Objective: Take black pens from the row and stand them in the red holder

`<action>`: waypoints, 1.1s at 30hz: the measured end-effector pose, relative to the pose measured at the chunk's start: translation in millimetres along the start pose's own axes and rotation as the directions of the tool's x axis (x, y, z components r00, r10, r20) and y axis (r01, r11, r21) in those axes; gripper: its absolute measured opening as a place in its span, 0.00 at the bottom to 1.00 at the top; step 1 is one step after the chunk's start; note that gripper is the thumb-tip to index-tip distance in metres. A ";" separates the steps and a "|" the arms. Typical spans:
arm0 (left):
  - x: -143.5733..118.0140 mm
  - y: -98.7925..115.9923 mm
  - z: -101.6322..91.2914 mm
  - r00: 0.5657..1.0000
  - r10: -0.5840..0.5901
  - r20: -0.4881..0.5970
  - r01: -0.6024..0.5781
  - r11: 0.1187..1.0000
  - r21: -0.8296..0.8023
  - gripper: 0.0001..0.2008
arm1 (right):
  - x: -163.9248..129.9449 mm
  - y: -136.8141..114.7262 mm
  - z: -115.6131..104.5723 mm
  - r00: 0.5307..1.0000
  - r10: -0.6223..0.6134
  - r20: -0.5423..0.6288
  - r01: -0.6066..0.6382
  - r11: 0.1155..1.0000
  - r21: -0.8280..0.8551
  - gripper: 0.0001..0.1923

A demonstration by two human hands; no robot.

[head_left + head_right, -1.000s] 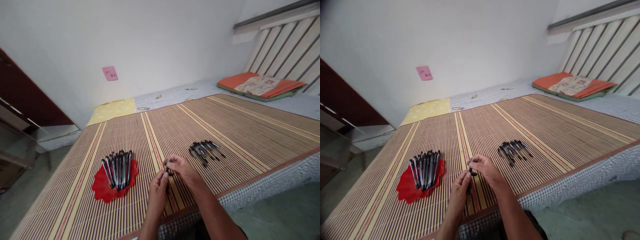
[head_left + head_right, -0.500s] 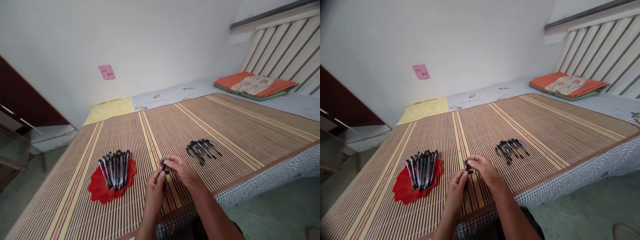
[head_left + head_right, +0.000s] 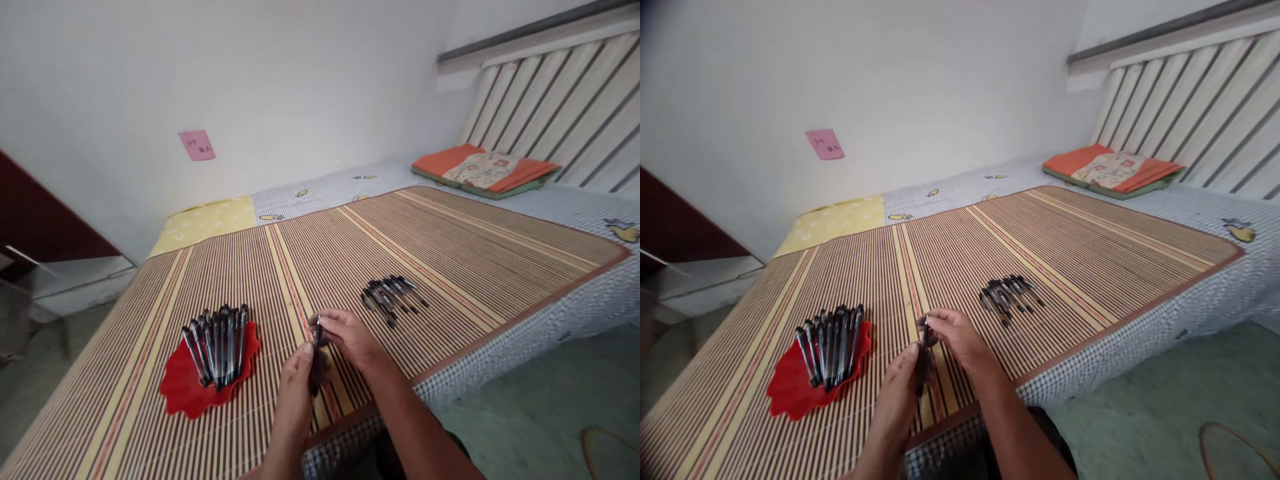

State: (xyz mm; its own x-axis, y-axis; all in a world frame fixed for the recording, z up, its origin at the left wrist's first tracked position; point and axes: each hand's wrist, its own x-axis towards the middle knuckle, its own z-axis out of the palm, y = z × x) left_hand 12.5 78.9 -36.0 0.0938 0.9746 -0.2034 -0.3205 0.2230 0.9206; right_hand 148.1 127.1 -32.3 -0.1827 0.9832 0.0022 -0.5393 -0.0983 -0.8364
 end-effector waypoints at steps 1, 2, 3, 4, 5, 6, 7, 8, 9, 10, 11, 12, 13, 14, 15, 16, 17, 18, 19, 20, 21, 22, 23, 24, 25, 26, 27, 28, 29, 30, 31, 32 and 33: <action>-0.6 0.8 0.8 0.999 -0.039 0.038 0.041 0.998 -0.046 0.20 | -0.1 -1.5 -0.9 1.000 0.008 -0.007 -0.008 1.000 0.009 0.12; -0.9 1.6 1.6 0.996 -0.067 0.066 0.072 0.994 -0.082 0.20 | -0.3 -2.9 -1.6 1.000 0.013 -0.011 -0.013 1.000 0.014 0.11; -0.9 2.2 2.1 0.993 -0.086 0.082 0.095 0.990 -0.107 0.20 | -0.6 -4.1 -1.9 1.000 0.013 -0.013 -0.012 1.000 0.018 0.11; -0.6 2.7 2.4 0.992 -0.096 0.083 0.106 0.987 -0.123 0.20 | -1.0 -4.9 -1.8 1.000 0.011 -0.016 -0.011 1.000 0.021 0.11; -0.1 2.9 2.4 0.992 -0.099 0.075 0.108 0.985 -0.132 0.20 | -1.3 -5.2 -1.2 1.000 0.009 -0.018 -0.008 1.000 0.020 0.10; 0.6 2.9 2.2 0.993 -0.098 0.064 0.106 0.985 -0.137 0.20 | -1.6 -5.2 -0.4 1.000 0.002 -0.019 -0.002 1.000 0.017 0.10; 1.3 2.8 1.8 0.994 -0.094 0.054 0.101 0.984 -0.144 0.20 | -1.5 -4.9 0.5 1.000 -0.005 -0.017 0.005 1.000 0.011 0.10; 2.0 2.8 1.5 0.995 -0.088 0.045 0.094 0.984 -0.151 0.19 | -1.1 -4.4 1.2 1.000 -0.011 -0.011 0.011 1.000 -0.005 0.10; 2.6 2.9 1.4 0.996 -0.081 0.038 0.086 0.984 -0.158 0.19 | -0.4 -4.0 1.3 1.000 -0.020 -0.003 0.020 0.999 -0.034 0.11; 3.0 3.3 1.4 0.997 -0.074 0.028 0.078 0.983 -0.168 0.19 | 0.5 -4.1 0.5 0.999 -0.034 0.002 0.034 0.996 -0.088 0.11; 3.1 4.2 1.7 0.998 -0.069 0.015 0.070 0.981 -0.179 0.19 | 1.6 -4.7 -1.5 0.999 -0.053 -0.005 0.052 0.984 -0.171 0.12; 3.0 5.4 2.2 0.998 -0.066 -0.003 0.064 0.979 -0.191 0.19 | 2.5 -6.2 -4.9 0.995 -0.088 -0.036 0.074 0.956 -0.283 0.13; 2.7 6.9 2.8 0.998 -0.065 -0.022 0.059 0.978 -0.202 0.19 | 3.2 -8.6 -9.8 0.984 -0.153 -0.089 0.101 0.900 -0.424 0.13; 2.4 8.6 3.4 0.997 -0.066 -0.039 0.056 0.976 -0.209 0.20 | 3.5 -11.8 -15.9 0.957 -0.250 -0.145 0.120 0.802 -0.585 0.13; 2.1 10.2 3.9 0.996 -0.066 -0.053 0.053 0.976 -0.214 0.20 | 3.2 -15.6 -23.0 0.913 -0.363 -0.189 0.110 0.663 -0.740 0.13; 1.8 11.5 4.3 0.996 -0.066 -0.064 0.051 0.975 -0.217 0.20 | 2.5 -19.7 -30.5 0.858 -0.473 -0.201 0.066 0.490 -0.869 0.12; 1.6 12.5 4.5 0.995 -0.068 -0.073 0.050 0.974 -0.221 0.21 | 1.4 -23.7 -38.0 0.816 -0.547 -0.186 -0.011 0.307 -0.952 0.12; 1.6 13.1 4.6 0.994 -0.068 -0.080 0.048 0.973 -0.225 0.21 | 0.0 -27.1 -44.7 0.799 -0.575 -0.175 -0.109 0.147 -0.983 0.12; 1.7 13.3 4.5 0.994 -0.067 -0.086 0.046 0.972 -0.230 0.20 | -1.3 -29.8 -50.3 0.803 -0.569 -0.178 -0.205 0.017 -0.979 0.12; 1.9 13.1 4.3 0.994 -0.065 -0.088 0.043 0.971 -0.235 0.20 | -2.6 -31.5 -54.4 0.813 -0.548 -0.194 -0.286 -0.086 -0.954 0.11; 2.1 12.6 4.0 0.994 -0.063 -0.090 0.040 0.970 -0.240 0.20 | -3.6 -32.2 -57.0 0.825 -0.522 -0.216 -0.345 -0.162 -0.925 0.11; 2.3 12.1 3.6 0.994 -0.062 -0.087 0.038 0.969 -0.246 0.20 | -4.2 -32.0 -58.0 0.837 -0.494 -0.234 -0.379 -0.214 -0.900 0.10; 2.4 11.5 3.2 0.995 -0.063 -0.082 0.040 0.967 -0.252 0.20 | -4.3 -31.1 -57.8 0.849 -0.468 -0.245 -0.392 -0.246 -0.887 0.09; 2.5 11.0 2.7 0.995 -0.065 -0.078 0.043 0.965 -0.260 0.20 | -4.1 -29.7 -56.7 0.862 -0.441 -0.249 -0.389 -0.261 -0.884 0.09; 2.4 10.6 2.2 0.995 -0.072 -0.074 0.049 0.962 -0.269 0.20 | -3.5 -27.8 -54.9 0.877 -0.413 -0.246 -0.374 -0.263 -0.889 0.08; 2.3 10.4 1.6 0.994 -0.082 -0.070 0.059 0.959 -0.278 0.20 | -2.6 -25.8 -52.7 0.891 -0.386 -0.238 -0.352 -0.256 -0.900 0.08; 2.2 10.1 1.0 0.993 -0.094 -0.069 0.070 0.956 -0.286 0.20 | -1.6 -23.7 -50.5 0.904 -0.362 -0.226 -0.326 -0.244 -0.913 0.08; 2.1 9.9 0.4 0.992 -0.106 -0.072 0.081 0.953 -0.292 0.20 | -0.6 -21.7 -48.2 0.913 -0.346 -0.214 -0.303 -0.227 -0.926 0.08; 2.0 9.6 -0.1 0.990 -0.117 -0.078 0.089 0.951 -0.297 0.21 | 0.3 -19.7 -46.0 0.918 -0.343 -0.199 -0.277 -0.197 -0.940 0.08; 2.0 9.2 -0.5 0.988 -0.126 -0.084 0.095 0.950 -0.299 0.21 | 1.2 -17.8 -43.9 0.918 -0.352 -0.184 -0.247 -0.143 -0.958 0.09; 2.1 8.7 -0.8 0.987 -0.132 -0.090 0.099 0.949 -0.299 0.22 | 2.0 -16.1 -41.9 0.915 -0.366 -0.172 -0.206 -0.055 -0.977 0.11; 2.3 7.9 -1.1 0.987 -0.133 -0.094 0.100 0.950 -0.296 0.22 | 2.8 -14.6 -39.8 0.910 -0.381 -0.164 -0.150 0.068 -0.986 0.13; 2.7 7.1 -1.2 0.987 -0.130 -0.091 0.099 0.953 -0.286 0.22 | 3.6 -13.2 -37.8 0.905 -0.392 -0.164 -0.080 0.222 -0.972 0.15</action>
State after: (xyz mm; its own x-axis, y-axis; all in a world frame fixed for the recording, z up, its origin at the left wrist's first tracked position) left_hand 9.3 83.1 -30.5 0.0482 0.9351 -0.3512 -0.5658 0.3153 0.7619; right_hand 185.7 137.8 -42.0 0.1807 0.9539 0.2395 0.6942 0.0488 -0.7182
